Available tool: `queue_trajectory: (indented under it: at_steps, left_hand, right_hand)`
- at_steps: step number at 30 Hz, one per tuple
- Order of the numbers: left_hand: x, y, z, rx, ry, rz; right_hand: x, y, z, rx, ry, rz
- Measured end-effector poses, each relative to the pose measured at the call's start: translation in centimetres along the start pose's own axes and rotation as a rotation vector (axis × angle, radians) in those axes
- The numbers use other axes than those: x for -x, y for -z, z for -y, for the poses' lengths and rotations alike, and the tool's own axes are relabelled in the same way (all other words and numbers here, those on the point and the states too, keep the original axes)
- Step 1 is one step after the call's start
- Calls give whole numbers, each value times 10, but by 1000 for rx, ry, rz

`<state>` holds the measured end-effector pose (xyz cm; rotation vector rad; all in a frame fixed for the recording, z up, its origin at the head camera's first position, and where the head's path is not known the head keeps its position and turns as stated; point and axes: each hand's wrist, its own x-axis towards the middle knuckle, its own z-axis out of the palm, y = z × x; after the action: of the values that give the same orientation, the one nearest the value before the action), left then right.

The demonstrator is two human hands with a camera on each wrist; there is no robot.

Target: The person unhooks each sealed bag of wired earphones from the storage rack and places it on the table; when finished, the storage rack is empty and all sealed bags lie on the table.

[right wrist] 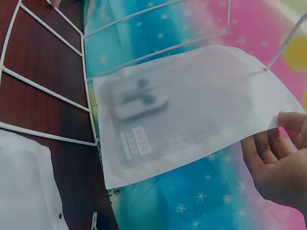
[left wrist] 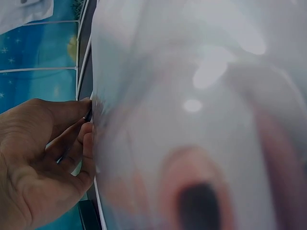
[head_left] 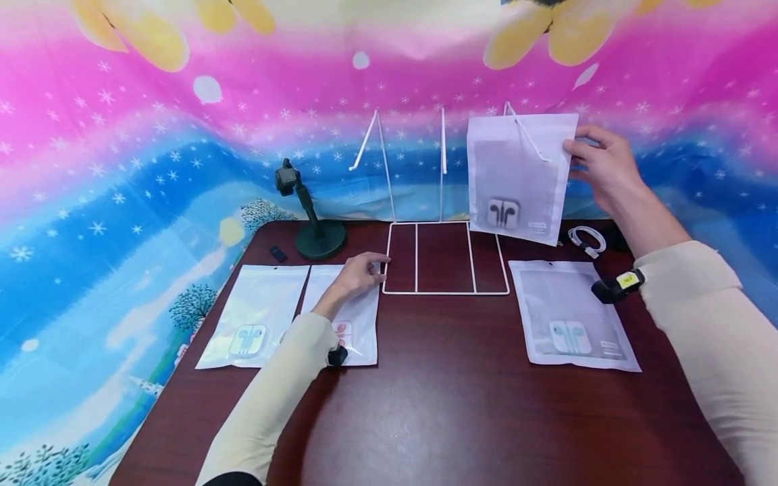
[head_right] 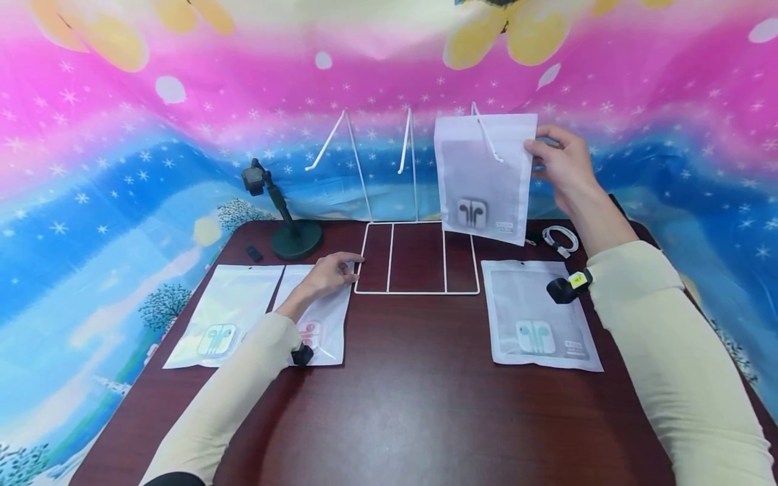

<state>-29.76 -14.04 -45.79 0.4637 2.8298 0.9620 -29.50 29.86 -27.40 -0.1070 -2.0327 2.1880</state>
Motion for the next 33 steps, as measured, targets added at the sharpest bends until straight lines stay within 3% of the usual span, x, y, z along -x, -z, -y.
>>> queue_trajectory:
  at_steps: [13, 23, 33]
  left_hand:
    - [2, -1, -3, 4, 28, 8]
    - [3, -2, -7, 3, 42, 9]
    - [4, -2, -4, 5, 40, 11]
  right_hand:
    - [36, 19, 0, 10, 11, 73]
    - [66, 31, -3, -155, 20, 145]
    - [88, 40, 0, -174, 29, 158]
